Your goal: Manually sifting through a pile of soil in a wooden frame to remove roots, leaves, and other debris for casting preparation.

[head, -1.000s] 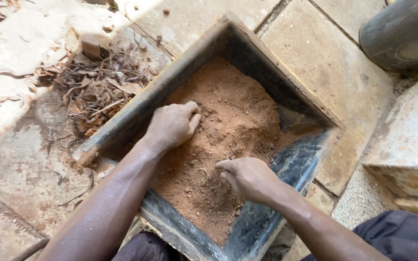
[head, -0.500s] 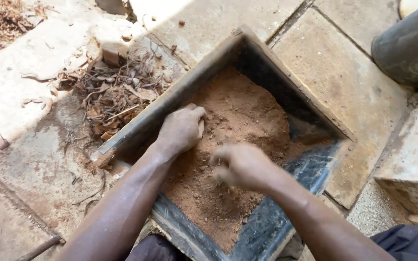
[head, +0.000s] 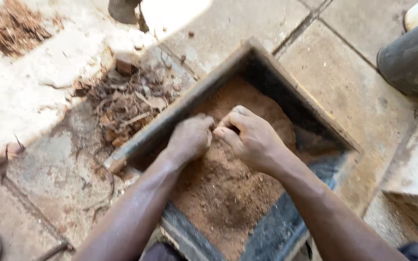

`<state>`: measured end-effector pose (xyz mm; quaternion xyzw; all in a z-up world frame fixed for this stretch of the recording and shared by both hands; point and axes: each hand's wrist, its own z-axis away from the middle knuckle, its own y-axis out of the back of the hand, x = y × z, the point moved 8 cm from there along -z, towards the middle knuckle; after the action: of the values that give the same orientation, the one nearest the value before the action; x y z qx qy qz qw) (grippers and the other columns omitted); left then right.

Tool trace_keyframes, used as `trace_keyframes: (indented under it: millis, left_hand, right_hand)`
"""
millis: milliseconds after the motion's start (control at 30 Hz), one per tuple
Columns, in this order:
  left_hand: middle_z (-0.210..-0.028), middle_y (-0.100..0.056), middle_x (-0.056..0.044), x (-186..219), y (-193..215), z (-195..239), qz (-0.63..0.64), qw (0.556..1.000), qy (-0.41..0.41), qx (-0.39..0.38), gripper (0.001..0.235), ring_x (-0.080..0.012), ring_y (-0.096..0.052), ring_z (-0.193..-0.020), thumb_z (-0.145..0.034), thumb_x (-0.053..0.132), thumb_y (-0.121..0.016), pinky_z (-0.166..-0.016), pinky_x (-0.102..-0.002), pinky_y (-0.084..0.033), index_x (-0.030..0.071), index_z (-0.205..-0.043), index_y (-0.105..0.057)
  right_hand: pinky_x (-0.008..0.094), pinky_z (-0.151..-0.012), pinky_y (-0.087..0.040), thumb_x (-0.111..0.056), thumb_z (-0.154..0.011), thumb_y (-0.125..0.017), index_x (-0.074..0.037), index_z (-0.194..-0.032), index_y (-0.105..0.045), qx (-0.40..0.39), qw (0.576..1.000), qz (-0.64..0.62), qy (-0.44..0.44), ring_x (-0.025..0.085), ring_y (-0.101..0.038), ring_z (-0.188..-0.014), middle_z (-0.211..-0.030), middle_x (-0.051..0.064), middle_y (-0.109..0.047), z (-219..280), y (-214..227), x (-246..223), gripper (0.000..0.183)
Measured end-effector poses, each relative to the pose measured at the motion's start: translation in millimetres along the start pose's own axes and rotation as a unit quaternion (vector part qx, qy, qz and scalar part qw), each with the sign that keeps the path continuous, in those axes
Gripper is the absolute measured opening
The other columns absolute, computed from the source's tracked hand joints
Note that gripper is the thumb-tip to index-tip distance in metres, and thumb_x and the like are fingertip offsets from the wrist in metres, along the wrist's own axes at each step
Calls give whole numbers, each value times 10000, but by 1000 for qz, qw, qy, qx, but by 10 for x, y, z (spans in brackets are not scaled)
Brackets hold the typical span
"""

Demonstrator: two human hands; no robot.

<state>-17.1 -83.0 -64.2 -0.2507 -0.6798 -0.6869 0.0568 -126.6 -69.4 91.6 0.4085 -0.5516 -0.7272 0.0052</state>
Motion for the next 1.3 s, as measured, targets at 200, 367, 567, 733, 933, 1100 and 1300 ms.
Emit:
trace_keyframes:
  millis: [200,367,567,733,933,1100,1300]
  left_hand:
    - [-921,-773,-178,8,113,52,34,996,59,-62,349,-381,-793,-919,-959,341,-554,-763,-522,-647,79,-935,-783]
    - [-929,-774,-206,-274,482,507,51,979,139,-143,320,-439,-787,-882,-959,307,-499,-784,-568,-635,118,-1056,-738]
    - [-1271,-731,-230,-380,160,681,114,954,168,-222,415,-440,-708,-1129,-932,75,-456,-990,-513,-577,-21,-1285,-652]
    - [-1387,-668,-173,-355,254,752,141,924,230,-273,412,-316,-673,-1204,-991,71,-436,-1097,-429,-553,9,-1360,-609]
    - [-1251,-756,-174,-373,59,858,111,885,257,-372,397,-283,-771,-1031,-1027,108,-418,-996,-444,-644,-13,-1230,-737]
    - [-1153,-788,-152,-604,-600,870,58,872,223,-432,355,-285,-769,-958,-984,88,-482,-925,-430,-639,18,-1175,-773]
    - [-1056,-828,-124,-602,-645,657,-14,929,141,-341,389,-330,-799,-1026,-955,450,-595,-845,-483,-653,182,-1099,-836]
  right_hand:
    - [465,-896,-615,-349,-1077,-644,-98,-1328,-653,145,979,-138,30,280,-757,-1035,-1204,139,-664,-434,288,-452,355]
    - [516,-878,-612,-183,-985,-643,-127,-1094,-832,-70,996,-46,-39,367,-801,-1010,-1006,153,-839,302,-336,-201,225]
    - [617,-1200,-227,-261,-967,-440,-46,-1590,-473,-224,967,61,101,473,-356,-1494,-1664,238,-402,863,-1965,-394,659]
    - [645,-1158,-304,-191,-1003,-434,-109,-1537,-530,-189,957,212,55,361,-491,-1369,-1628,159,-455,602,-2008,280,549]
    - [525,-1020,-498,-207,-1056,-408,-162,-1325,-698,-126,968,210,-54,244,-614,-1019,-1232,60,-660,495,-1337,789,398]
    - [291,-867,-645,-272,-883,-770,-209,-1170,-819,-106,965,49,-237,155,-794,-933,-1190,-53,-821,526,-580,984,297]
    - [507,-1136,-541,-701,-967,-592,-298,-1357,-705,-26,885,65,-461,354,-705,-1282,-1274,137,-802,1104,-112,2045,572]
